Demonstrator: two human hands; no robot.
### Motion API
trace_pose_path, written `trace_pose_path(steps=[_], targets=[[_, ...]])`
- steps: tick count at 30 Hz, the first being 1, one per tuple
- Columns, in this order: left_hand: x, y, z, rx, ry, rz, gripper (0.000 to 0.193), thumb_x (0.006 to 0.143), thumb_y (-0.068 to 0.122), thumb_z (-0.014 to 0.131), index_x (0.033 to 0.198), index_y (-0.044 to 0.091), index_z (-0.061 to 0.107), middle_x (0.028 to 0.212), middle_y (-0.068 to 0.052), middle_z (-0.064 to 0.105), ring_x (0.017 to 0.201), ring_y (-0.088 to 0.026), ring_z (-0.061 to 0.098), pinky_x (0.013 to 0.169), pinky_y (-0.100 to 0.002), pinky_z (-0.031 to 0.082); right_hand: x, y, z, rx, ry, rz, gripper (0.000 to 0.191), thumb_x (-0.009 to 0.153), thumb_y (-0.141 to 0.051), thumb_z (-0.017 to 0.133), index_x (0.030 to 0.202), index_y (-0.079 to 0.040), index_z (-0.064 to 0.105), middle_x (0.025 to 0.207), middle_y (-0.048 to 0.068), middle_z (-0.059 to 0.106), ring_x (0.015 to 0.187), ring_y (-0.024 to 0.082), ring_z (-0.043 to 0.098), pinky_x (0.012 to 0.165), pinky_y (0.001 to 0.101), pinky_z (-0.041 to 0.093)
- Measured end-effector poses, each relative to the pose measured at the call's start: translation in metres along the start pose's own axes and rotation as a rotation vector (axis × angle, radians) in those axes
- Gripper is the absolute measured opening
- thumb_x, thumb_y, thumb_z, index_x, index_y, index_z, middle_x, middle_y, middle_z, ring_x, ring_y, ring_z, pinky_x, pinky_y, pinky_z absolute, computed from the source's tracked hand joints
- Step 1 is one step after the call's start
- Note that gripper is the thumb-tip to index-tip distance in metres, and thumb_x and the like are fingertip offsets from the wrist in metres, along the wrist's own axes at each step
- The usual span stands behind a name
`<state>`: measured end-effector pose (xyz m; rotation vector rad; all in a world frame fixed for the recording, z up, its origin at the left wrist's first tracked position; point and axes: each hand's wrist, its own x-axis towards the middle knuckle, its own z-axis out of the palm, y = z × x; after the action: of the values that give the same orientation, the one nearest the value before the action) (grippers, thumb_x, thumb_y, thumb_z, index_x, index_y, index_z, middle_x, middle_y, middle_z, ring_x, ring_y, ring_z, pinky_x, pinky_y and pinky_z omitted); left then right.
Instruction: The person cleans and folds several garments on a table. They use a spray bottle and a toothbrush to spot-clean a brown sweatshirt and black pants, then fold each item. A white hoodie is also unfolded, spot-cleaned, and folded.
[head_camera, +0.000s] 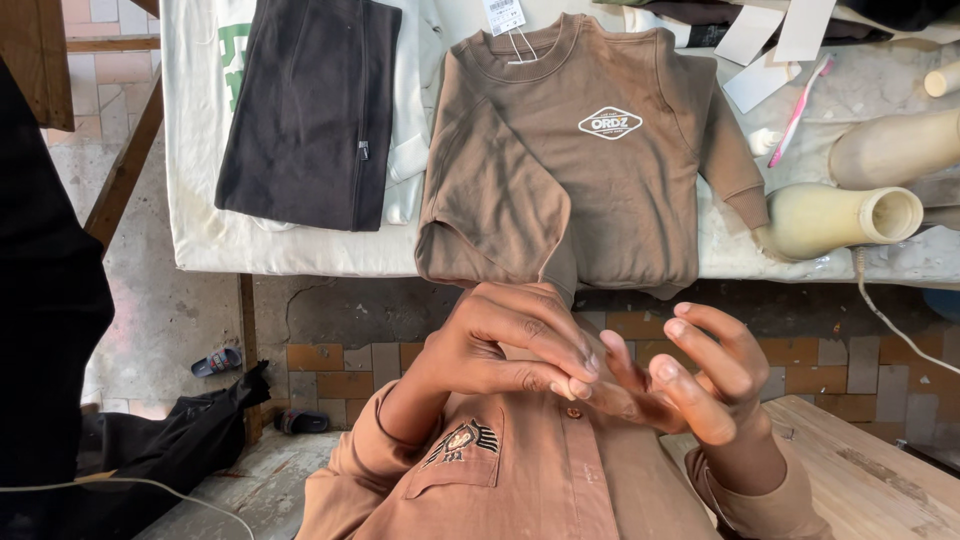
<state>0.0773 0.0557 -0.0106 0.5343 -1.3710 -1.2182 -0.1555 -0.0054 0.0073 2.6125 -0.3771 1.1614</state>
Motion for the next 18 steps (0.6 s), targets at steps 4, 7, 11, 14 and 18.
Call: trace_pose_path(steps=[4,7,11,14,18], targets=[[-0.001,-0.001,0.001,-0.013,0.0,-0.001,0.019,0.092,0.017,0.081,0.11,0.011,0.079,0.106,-0.006,0.078,0.093,-0.015,0.076,0.082,-0.027,0.055,-0.006,0.001,0.001,-0.012,-0.014,0.01,0.074,0.089,0.0,0.088,0.143,-0.035,0.051,0.124,0.005,0.034,0.107,0.027,0.051,0.08,0.04,0.06],[-0.001,-0.007,-0.002,0.057,0.037,0.004,0.017,0.093,0.015,0.08,0.109,0.01,0.079,0.107,-0.006,0.078,0.094,-0.015,0.075,0.083,-0.028,0.056,-0.021,0.001,0.011,0.016,-0.012,0.044,0.067,0.093,-0.008,0.086,0.144,-0.038,0.052,0.127,0.005,0.037,0.111,0.026,0.052,0.088,0.0412,0.058],[0.003,-0.027,-0.03,0.369,0.237,-0.047,0.01,0.098,0.011,0.076,0.107,0.006,0.077,0.106,-0.006,0.077,0.1,-0.017,0.074,0.09,-0.032,0.059,-0.05,-0.005,0.05,0.219,-0.283,0.421,0.049,0.093,-0.017,0.083,0.137,-0.024,0.063,0.138,0.002,0.049,0.117,0.028,0.058,0.092,0.0472,0.054],[0.013,-0.054,-0.075,0.499,0.458,-0.167,0.007,0.101,0.009,0.072,0.106,0.005,0.074,0.103,-0.007,0.076,0.092,-0.019,0.069,0.082,-0.03,0.054,-0.074,-0.01,0.09,0.511,-0.558,0.806,0.054,0.094,-0.021,0.079,0.145,-0.022,0.061,0.142,0.003,0.053,0.127,0.032,0.057,0.106,0.0474,0.05],[0.04,-0.113,-0.149,0.999,0.263,-0.179,0.044,0.081,-0.003,0.067,0.124,0.008,0.068,0.121,-0.005,0.073,0.118,-0.028,0.064,0.097,-0.039,0.049,-0.104,-0.027,0.126,0.339,-0.587,0.518,0.055,0.063,-0.005,0.072,0.114,-0.024,0.074,0.138,0.017,0.053,0.124,0.043,0.051,0.101,0.0501,0.043]])
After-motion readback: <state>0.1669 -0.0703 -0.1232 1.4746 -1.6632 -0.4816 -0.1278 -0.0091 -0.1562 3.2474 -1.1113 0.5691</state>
